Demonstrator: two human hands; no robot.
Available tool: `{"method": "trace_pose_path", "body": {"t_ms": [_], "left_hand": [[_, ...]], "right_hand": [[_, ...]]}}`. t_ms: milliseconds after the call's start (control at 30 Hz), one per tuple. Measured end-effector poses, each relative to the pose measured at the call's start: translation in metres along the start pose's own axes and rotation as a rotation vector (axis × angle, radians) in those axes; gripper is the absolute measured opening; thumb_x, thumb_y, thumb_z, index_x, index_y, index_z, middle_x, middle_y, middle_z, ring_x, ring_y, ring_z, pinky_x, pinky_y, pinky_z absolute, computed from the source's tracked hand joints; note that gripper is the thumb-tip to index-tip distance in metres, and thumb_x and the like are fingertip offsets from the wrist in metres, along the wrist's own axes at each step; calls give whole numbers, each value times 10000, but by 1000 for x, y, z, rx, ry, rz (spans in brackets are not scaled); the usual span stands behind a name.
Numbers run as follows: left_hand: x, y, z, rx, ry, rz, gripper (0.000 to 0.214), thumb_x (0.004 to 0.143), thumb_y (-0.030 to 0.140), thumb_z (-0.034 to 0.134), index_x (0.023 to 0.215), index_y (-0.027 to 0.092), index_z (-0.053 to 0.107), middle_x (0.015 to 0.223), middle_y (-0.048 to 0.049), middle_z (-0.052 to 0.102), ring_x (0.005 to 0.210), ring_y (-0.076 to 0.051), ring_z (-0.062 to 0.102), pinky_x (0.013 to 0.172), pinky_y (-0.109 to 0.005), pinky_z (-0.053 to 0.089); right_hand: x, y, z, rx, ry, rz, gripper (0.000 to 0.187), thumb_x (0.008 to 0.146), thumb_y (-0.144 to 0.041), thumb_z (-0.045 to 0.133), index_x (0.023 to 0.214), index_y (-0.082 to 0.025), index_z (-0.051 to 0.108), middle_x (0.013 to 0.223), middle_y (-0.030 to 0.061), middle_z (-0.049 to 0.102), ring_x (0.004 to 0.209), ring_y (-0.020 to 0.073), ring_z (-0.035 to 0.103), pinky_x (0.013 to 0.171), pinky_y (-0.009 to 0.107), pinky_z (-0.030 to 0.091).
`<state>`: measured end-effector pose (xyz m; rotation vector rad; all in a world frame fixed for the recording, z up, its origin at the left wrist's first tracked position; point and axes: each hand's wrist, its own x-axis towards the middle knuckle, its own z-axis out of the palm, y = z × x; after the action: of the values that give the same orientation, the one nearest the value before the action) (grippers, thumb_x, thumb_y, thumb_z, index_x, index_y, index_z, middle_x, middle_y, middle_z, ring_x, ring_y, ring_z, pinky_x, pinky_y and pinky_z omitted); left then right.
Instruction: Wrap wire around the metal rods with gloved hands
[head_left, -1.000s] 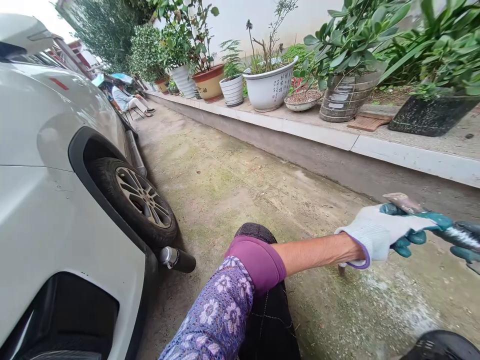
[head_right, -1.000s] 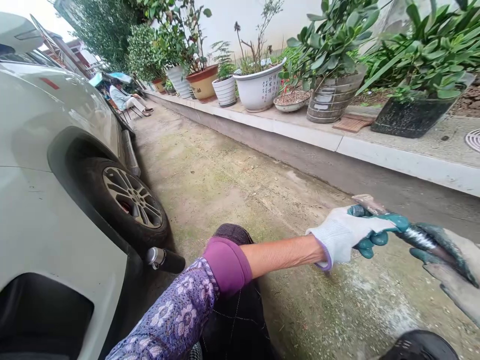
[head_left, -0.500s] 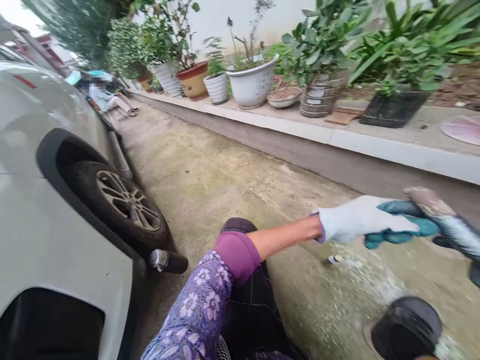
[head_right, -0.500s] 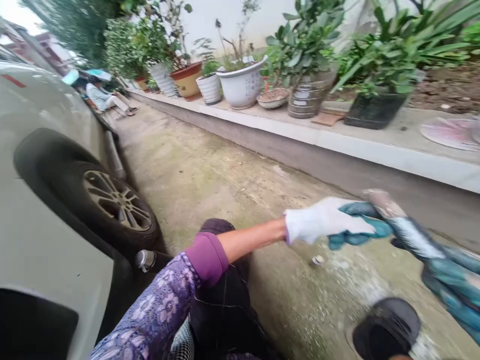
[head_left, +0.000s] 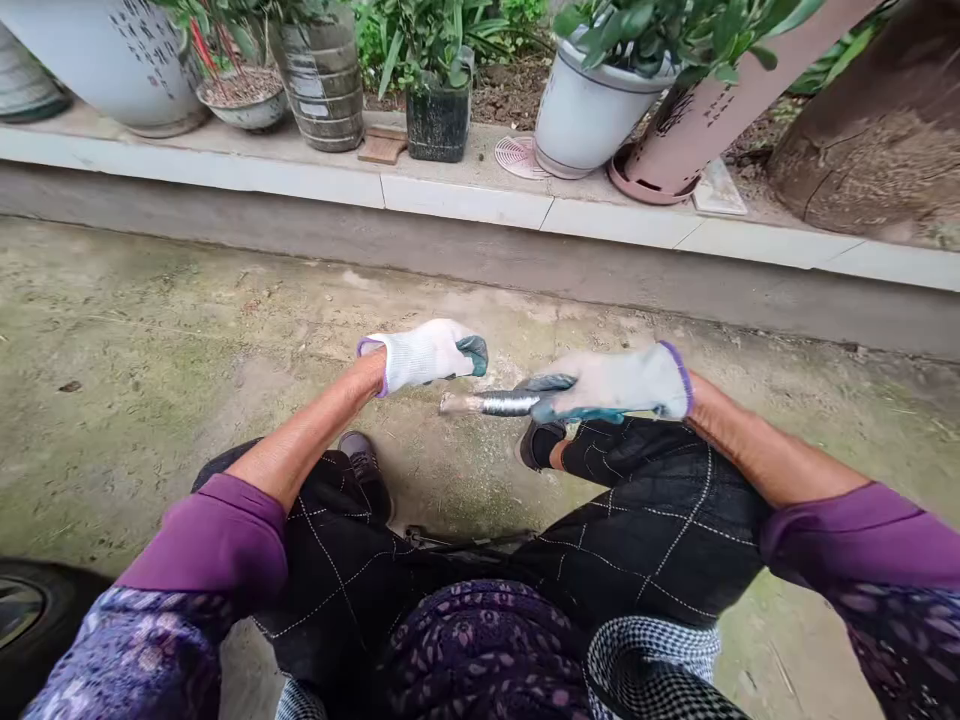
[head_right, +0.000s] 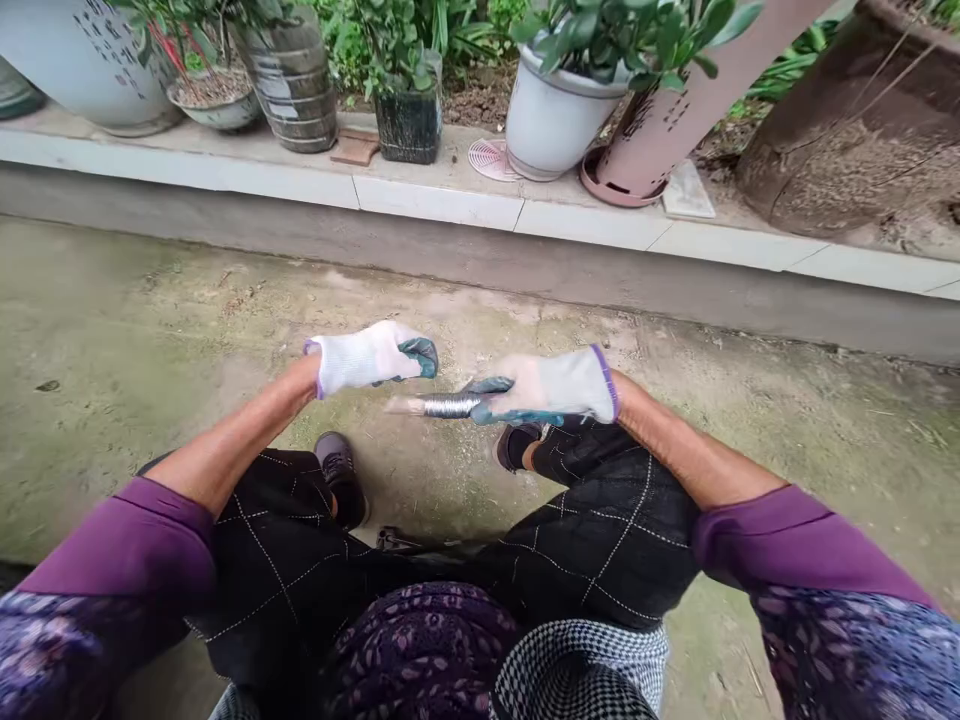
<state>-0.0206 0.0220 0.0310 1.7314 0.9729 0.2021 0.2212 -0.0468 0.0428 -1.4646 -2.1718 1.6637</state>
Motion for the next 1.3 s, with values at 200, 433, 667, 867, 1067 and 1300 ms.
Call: {"method": "trace_pose_path", "body": {"t_ms": [200,433,667,867,1067,1300], "left_hand": [[5,-3,10,-97,158,-108,57,685,102,687,672,158,686,449,40,495,372,-60,359,383,-212,203],[8,9,5,-661,252,23,103,811,206,657,906,173,638,476,103,400,354,-33,257,373,-182,216],[3,11,-3,-660,278,91,112,808,264,648,873,178,618,464,105,392,342,-43,264,352,-193,253],[-11,17,-10,-501,388,122,149,759,238,710,860,180,616,488,90,434,368,-36,314,372,-191,267],[-33,24,-14,-462,331,130,258,734,271,764,951,160,680,492,66,466,381,-46,359,384,-204,278],[-37,20,-12,-576,217,120,466,716,302,787,1154,180,685,500,93,411,371,-40,322,390,-206,285]], "right_hand": [[30,5,-7,-577,260,197,201,860,-360,595,952,-209,688,643,9,554,522,138,411,528,286,272],[31,-15,-33,-356,591,11,322,885,-416,586,1102,-199,684,760,18,625,641,155,487,590,278,342],[24,-44,-25,-74,612,-32,229,874,-366,635,1008,-182,661,642,-23,515,508,96,407,444,232,316],[16,-44,-23,426,315,-26,254,872,-402,653,992,-184,601,589,-52,464,391,64,361,309,194,326],[6,-38,-18,657,54,-130,432,868,-387,708,1211,-151,592,561,-81,471,359,54,343,286,169,297],[9,-33,-8,771,-163,-233,485,949,-506,586,1263,-136,597,527,-106,420,327,53,263,262,168,246]]}}
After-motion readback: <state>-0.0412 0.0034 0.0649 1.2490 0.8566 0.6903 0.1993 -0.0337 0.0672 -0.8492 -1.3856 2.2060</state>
